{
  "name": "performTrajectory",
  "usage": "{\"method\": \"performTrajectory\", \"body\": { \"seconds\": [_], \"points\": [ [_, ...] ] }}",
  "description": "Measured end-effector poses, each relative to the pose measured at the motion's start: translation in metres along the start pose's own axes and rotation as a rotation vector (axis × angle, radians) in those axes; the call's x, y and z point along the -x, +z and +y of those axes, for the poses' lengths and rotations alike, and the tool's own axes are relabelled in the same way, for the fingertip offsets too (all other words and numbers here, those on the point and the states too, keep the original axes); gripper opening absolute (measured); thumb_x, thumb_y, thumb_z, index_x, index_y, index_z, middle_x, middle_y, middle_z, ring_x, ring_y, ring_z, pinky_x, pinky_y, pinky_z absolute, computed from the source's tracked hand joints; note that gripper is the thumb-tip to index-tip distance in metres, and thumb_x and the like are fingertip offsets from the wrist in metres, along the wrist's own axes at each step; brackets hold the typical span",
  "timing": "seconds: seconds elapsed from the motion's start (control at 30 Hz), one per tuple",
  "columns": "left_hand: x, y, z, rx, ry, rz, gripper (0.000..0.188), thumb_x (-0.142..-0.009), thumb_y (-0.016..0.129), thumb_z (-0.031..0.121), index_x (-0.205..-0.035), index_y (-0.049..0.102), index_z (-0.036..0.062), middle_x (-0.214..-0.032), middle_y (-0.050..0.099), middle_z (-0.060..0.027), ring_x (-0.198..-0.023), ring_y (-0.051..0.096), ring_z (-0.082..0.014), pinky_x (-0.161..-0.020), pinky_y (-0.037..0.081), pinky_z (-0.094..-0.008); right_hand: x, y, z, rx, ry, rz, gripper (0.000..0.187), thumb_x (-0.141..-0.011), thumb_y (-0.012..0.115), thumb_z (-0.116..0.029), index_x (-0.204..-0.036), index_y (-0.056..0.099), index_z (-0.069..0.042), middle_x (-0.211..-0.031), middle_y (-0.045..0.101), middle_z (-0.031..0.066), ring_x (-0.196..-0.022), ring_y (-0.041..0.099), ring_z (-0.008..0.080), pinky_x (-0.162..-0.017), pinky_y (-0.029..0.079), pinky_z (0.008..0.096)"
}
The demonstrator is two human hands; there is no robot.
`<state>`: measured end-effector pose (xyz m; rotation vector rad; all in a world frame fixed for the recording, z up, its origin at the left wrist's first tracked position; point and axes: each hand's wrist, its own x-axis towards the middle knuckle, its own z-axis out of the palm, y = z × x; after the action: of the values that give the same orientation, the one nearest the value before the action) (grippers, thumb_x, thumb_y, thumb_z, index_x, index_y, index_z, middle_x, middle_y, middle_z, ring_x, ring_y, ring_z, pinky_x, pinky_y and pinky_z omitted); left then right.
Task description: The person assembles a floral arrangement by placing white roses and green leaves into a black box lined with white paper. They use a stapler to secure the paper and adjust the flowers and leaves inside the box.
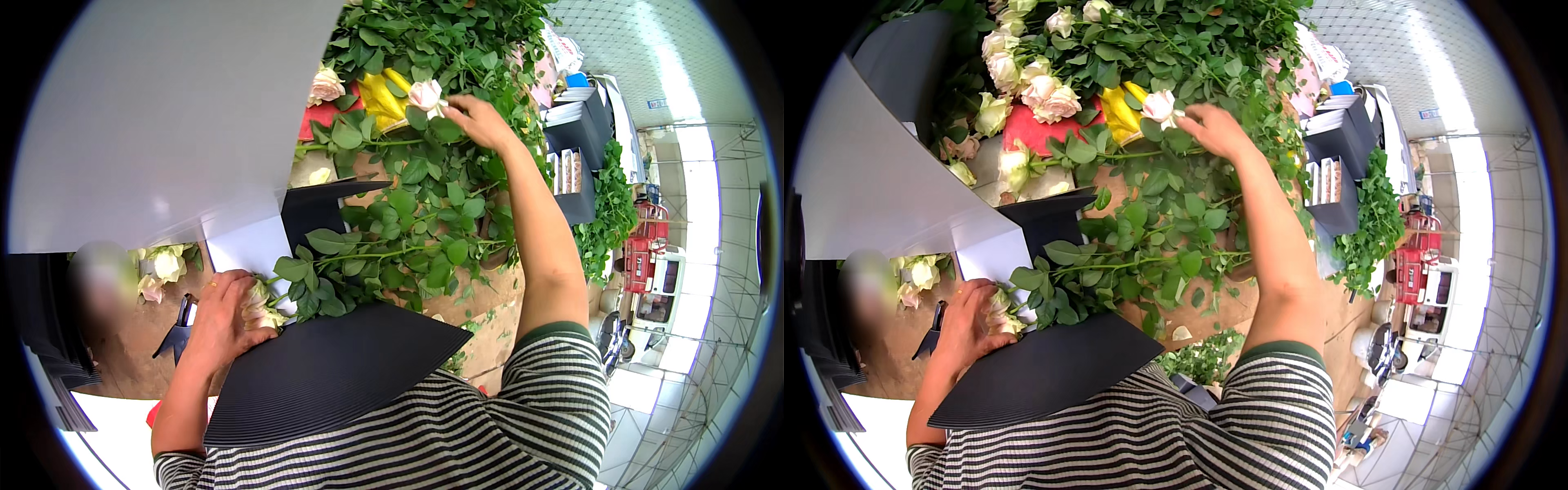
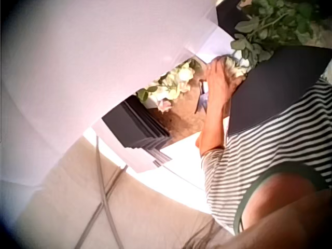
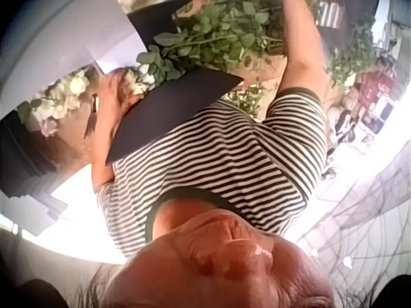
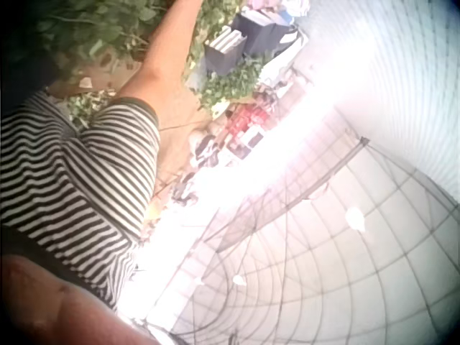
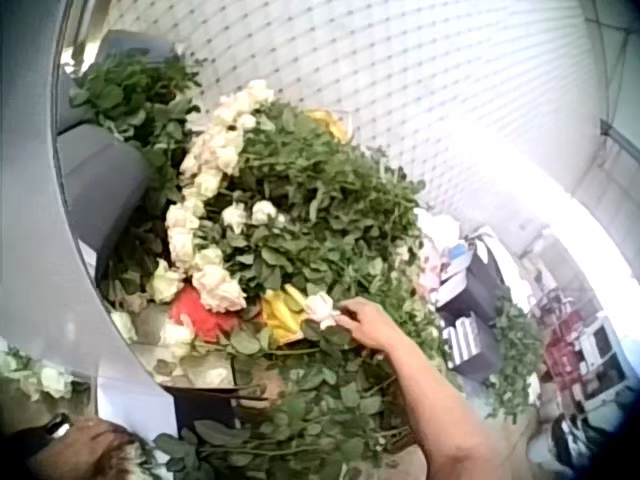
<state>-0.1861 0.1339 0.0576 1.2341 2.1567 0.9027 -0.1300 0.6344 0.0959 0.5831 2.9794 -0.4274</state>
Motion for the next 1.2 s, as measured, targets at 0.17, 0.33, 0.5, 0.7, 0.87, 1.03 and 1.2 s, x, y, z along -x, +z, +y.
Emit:
{"method": "performTrajectory", "body": {
  "seconds": [0.17,0.33,0.5,0.7,0.87,1.03,1.2],
  "points": [
    [0.003,0.002,-0.004,-0.008,-0.001,0.003,0.073,-0.051,0.085,0.021,-0.113,0.051,0.0026,-0.116,0.050,-0.0130,-0.104,0.050,-0.0348,-0.088,0.043,-0.0416,0.024,-0.013,0.007,0.211,-0.215,-0.095,0.029,-0.083,0.063,-0.014,-0.112,0.062,-0.007,-0.096,0.067,0.0080,-0.092,0.061,0.0202,-0.082,0.047,0.0304],
    [0.003,0.003,-0.006,-0.001,0.007,-0.003,0.073,-0.051,0.085,0.020,-0.114,0.051,0.0028,-0.118,0.050,-0.0131,-0.106,0.050,-0.0351,-0.089,0.043,-0.0416,0.054,-0.102,0.017,0.088,0.017,0.655,0.025,-0.089,0.057,-0.014,-0.113,0.063,-0.011,-0.100,0.067,0.0090,-0.089,0.064,0.0182,-0.079,0.049,0.0294],
    [0.004,0.004,-0.005,-0.013,0.017,0.004,0.077,-0.049,0.084,0.021,-0.115,0.051,0.0005,-0.118,0.050,-0.0129,-0.104,0.052,-0.0345,-0.086,0.044,-0.0403,0.094,-0.216,0.061,-0.061,0.103,0.975,0.027,-0.094,0.050,-0.018,-0.111,0.063,-0.001,-0.094,0.068,0.0069,-0.083,0.061,0.0124,-0.076,0.047,0.0252],
    [-0.001,0.002,-0.004,-0.027,0.049,-0.010,0.074,-0.051,0.083,0.020,-0.116,0.051,-0.0003,-0.118,0.050,-0.0134,-0.106,0.052,-0.0350,-0.088,0.044,-0.0403,0.134,-0.292,-0.058,0.053,-0.264,1.336,0.028,-0.093,0.049,-0.021,-0.101,0.068,-0.003,-0.094,0.068,0.0078,-0.087,0.061,0.0166,-0.078,0.046,0.0261],
    [0.005,-0.001,-0.008,0.036,0.058,0.003,0.070,-0.053,0.083,0.016,-0.114,0.051,0.0006,-0.116,0.051,-0.0142,-0.107,0.050,-0.0344,-0.090,0.043,-0.0407,0.129,-0.305,-0.052,0.533,-0.007,0.976,0.023,-0.090,0.051,-0.017,-0.101,0.066,-0.003,-0.091,0.066,0.0101,-0.084,0.060,0.0214,-0.073,0.046,0.0305],
    [0.010,0.005,-0.019,0.027,0.097,0.056,0.070,-0.054,0.083,0.017,-0.114,0.052,0.0010,-0.114,0.051,-0.0134,-0.105,0.049,-0.0334,-0.089,0.043,-0.0402,0.140,-0.183,-0.136,0.208,-0.427,0.304,0.019,-0.087,0.053,-0.011,-0.101,0.062,-0.002,-0.086,0.064,0.0126,-0.076,0.060,0.0266,-0.067,0.046,0.0336],
    [0.020,0.005,-0.008,-0.040,-0.068,0.089,0.068,-0.056,0.084,0.023,-0.118,0.058,0.0106,-0.106,0.051,-0.0113,-0.099,0.050,-0.0309,-0.082,0.045,-0.0393,0.100,-0.011,-0.216,-0.199,-0.553,-0.459,0.017,-0.085,0.055,-0.006,-0.101,0.059,-0.001,-0.081,0.061,0.0150,-0.069,0.059,0.0317,-0.061,0.045,0.0367]
  ]
}}
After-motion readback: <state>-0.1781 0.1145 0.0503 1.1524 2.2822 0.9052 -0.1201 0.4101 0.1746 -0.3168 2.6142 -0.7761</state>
